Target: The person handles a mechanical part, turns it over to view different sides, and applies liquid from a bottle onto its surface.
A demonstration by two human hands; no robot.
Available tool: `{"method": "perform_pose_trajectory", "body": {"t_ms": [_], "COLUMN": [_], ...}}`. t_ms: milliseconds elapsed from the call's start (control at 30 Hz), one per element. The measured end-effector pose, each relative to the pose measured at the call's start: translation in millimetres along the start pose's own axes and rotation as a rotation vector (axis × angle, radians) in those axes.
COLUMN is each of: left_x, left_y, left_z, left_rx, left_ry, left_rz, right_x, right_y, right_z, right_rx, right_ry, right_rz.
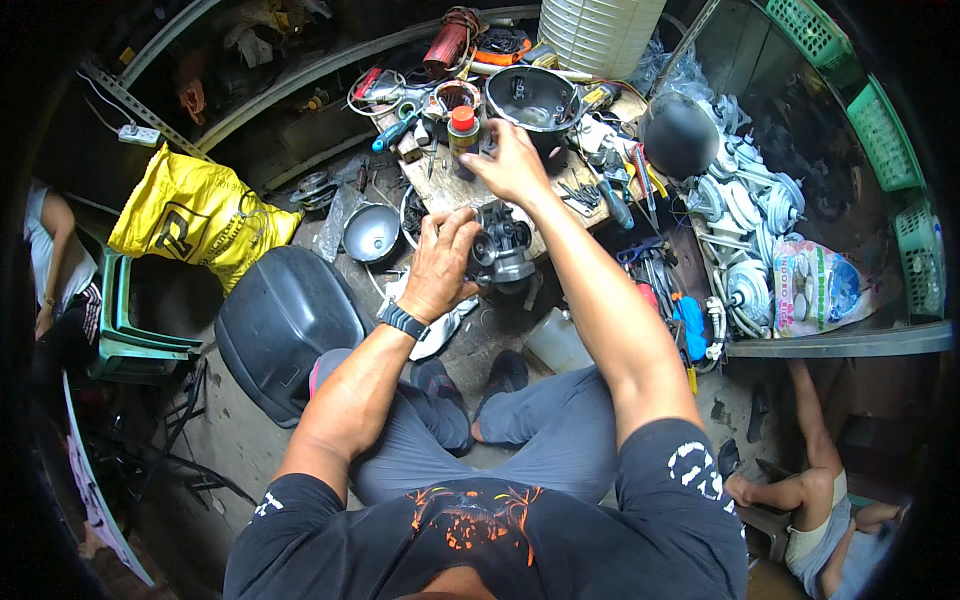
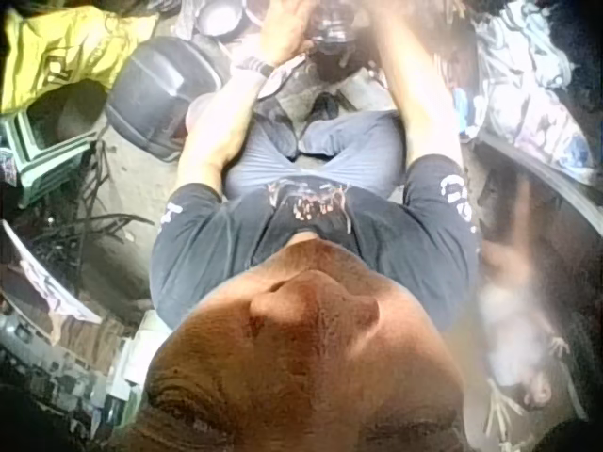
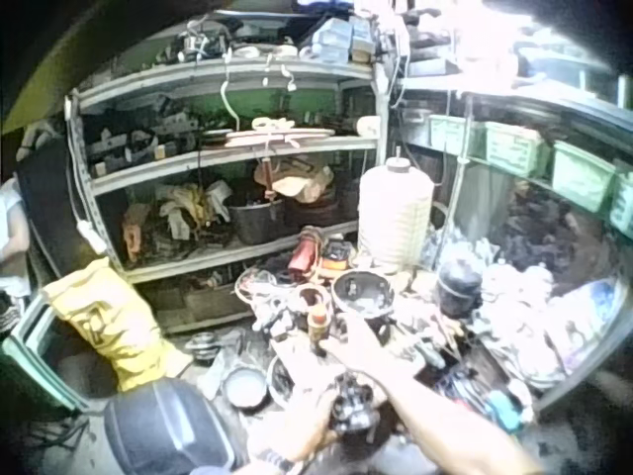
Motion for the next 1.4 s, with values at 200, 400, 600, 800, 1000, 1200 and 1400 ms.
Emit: {"method": "perform_pose_trajectory", "body": {"t_ms": [200,400,600,800,1000,1200,1400], "left_x": [0,7,-8,-5,3,4,22], "left_y": [20,7,2,13,22,23,27], "left_z": [-28,-38,-42,-38,-36,-40,-41], "left_rx": [-0.207,-0.178,-0.172,-0.085,0.034,0.129,0.041], "left_ry": [0.063,0.084,0.089,-0.050,-0.027,0.023,0.113], "left_rz": [-0.162,-0.079,0.003,0.018,0.035,0.038,0.024], "right_x": [-50,-45,17,146,195,197,198], "right_y": [1,-11,-43,-7,48,64,66], "right_z": [-23,-5,106,175,80,27,33], "right_rx": [0.108,0.097,-0.013,-0.314,-0.528,-0.599,-0.733], "right_ry": [0.138,0.072,0.450,0.790,0.543,0.352,0.389], "right_rz": [0.096,0.213,0.363,0.197,0.011,-0.169,-0.136]}}
Point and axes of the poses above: each hand's wrist, its own x-axis away from the middle knuckle, its own z-axis out of the back of the hand, y = z × x, the point moved 8 cm from there along -x, towards the middle knuckle, and after that the axes turned 1 degree about -y, right-handed, at the moved point
